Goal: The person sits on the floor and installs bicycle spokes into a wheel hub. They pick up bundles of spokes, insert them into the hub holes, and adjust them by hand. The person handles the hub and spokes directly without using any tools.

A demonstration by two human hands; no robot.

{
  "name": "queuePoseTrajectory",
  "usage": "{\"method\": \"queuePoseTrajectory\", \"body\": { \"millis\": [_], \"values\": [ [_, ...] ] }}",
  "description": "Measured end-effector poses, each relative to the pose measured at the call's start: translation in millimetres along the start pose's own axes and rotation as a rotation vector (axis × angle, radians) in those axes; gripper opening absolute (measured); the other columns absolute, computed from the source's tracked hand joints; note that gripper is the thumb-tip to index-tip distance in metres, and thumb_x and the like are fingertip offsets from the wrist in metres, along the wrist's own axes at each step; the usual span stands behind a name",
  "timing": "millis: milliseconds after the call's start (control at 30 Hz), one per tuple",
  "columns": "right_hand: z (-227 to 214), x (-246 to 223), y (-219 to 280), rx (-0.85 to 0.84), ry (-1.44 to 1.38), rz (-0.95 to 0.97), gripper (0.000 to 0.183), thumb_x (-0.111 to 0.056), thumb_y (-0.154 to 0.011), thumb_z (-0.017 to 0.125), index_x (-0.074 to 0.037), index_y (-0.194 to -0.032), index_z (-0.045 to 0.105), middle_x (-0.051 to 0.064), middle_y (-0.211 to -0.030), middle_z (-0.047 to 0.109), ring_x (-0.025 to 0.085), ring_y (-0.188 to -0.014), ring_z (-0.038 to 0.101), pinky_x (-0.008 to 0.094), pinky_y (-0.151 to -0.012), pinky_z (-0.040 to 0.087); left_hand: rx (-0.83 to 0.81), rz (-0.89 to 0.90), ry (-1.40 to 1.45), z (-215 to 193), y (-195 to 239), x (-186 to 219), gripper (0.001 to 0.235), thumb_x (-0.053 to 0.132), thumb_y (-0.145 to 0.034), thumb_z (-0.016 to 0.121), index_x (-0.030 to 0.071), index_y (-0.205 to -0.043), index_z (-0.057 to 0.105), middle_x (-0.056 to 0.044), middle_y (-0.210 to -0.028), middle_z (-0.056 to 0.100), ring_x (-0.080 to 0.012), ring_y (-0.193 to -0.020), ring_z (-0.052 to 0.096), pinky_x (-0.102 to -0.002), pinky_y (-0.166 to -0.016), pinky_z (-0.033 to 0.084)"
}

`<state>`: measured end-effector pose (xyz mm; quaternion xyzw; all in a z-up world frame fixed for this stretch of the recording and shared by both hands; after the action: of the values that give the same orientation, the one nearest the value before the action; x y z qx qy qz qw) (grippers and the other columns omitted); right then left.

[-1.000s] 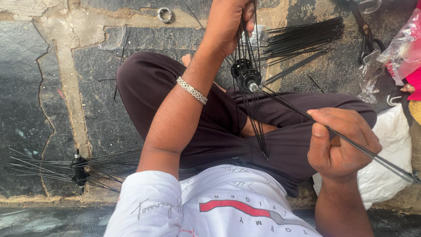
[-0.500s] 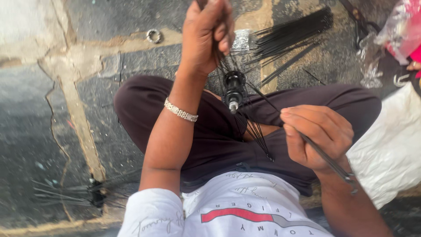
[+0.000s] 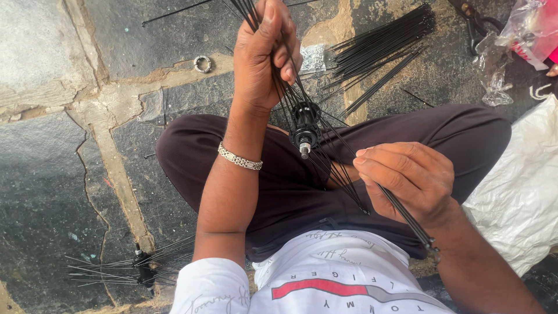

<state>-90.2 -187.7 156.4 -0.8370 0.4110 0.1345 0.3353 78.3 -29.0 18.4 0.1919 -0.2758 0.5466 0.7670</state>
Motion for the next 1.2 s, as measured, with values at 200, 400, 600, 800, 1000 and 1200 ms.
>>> {"method": "queuePoseTrajectory", "body": {
  "millis": [200, 400, 600, 800, 1000, 1200],
  "values": [
    [1.6, -7.2, -7.9, -0.003, 0.054, 0.005, 0.019, -0.002, -0.089, 0.078, -0.006, -0.105, 0.069, 0.007, -0.102, 0.073, 0.024, -0.092, 0.073, 0.036, -0.079, 0.06, -0.003, -0.003, -0.003, -0.3, -0.5, -0.2, 0.03, 0.031, -0.113, 0.059, 0.005, -0.099, 0.056, -0.001, -0.06, 0.042, -0.0102, -0.043, 0.046, -0.023, -0.04, 0.038],
    [29.9, 7.7, -11.7, -0.089, 0.194, 0.157, 0.029, -0.008, -0.09, 0.079, -0.002, -0.118, 0.074, 0.01, -0.097, 0.073, 0.025, -0.086, 0.071, 0.036, -0.073, 0.056, -0.038, 0.034, -0.008, 1.9, -0.3, -0.9, 0.028, 0.028, -0.115, 0.057, 0.004, -0.1, 0.058, -0.002, -0.058, 0.042, -0.01, -0.043, 0.047, -0.023, -0.04, 0.04],
    [0.4, 23.2, 9.8, 0.086, 0.127, 0.257, 0.02, -0.004, -0.106, 0.074, -0.006, -0.124, 0.069, 0.011, -0.109, 0.073, 0.023, -0.086, 0.073, 0.032, -0.074, 0.058, -0.018, 0.046, -0.004, -6.9, -0.9, 0.8, 0.031, 0.029, -0.115, 0.056, 0.004, -0.098, 0.059, -0.002, -0.057, 0.042, -0.0111, -0.043, 0.047, -0.023, -0.04, 0.04],
    [-17.0, 12.9, 27.3, 0.143, -0.071, 0.256, 0.018, -0.011, -0.102, 0.067, -0.004, -0.118, 0.063, 0.012, -0.104, 0.073, 0.027, -0.088, 0.074, 0.036, -0.075, 0.059, -0.02, 0.048, 0.019, -5.1, -4.0, -1.6, 0.03, 0.027, -0.115, 0.057, 0.004, -0.096, 0.058, -0.001, -0.057, 0.042, -0.0109, -0.042, 0.045, -0.023, -0.039, 0.039],
    [-3.1, 10.4, 28.1, 0.159, -0.036, 0.201, 0.022, -0.014, -0.103, 0.071, -0.005, -0.122, 0.065, 0.012, -0.105, 0.075, 0.025, -0.085, 0.074, 0.034, -0.071, 0.058, -0.011, 0.044, 0.042, -0.5, -2.5, -1.3, 0.03, 0.028, -0.115, 0.056, 0.005, -0.096, 0.056, 0.0, -0.057, 0.042, -0.0095, -0.042, 0.045, -0.023, -0.038, 0.039],
    [-9.3, 10.6, 29.8, 0.172, 0.038, 0.211, 0.022, -0.014, -0.104, 0.072, -0.003, -0.123, 0.066, 0.01, -0.105, 0.075, 0.025, -0.086, 0.074, 0.035, -0.073, 0.059, 0.01, 0.051, 0.023, -0.5, -0.7, 2.3, 0.034, 0.031, -0.115, 0.056, 0.005, -0.093, 0.055, 0.0, -0.058, 0.041, -0.0095, -0.043, 0.047, -0.023, -0.04, 0.041]
  ]
}}
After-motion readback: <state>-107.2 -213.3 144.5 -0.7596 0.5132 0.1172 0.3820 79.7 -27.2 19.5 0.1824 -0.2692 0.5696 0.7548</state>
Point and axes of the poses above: each hand's wrist, its own y-axis away from the middle knuckle, its own z-axis out of the palm, x = y × z, the point moved 9 cm from there along -y, towards the middle knuckle
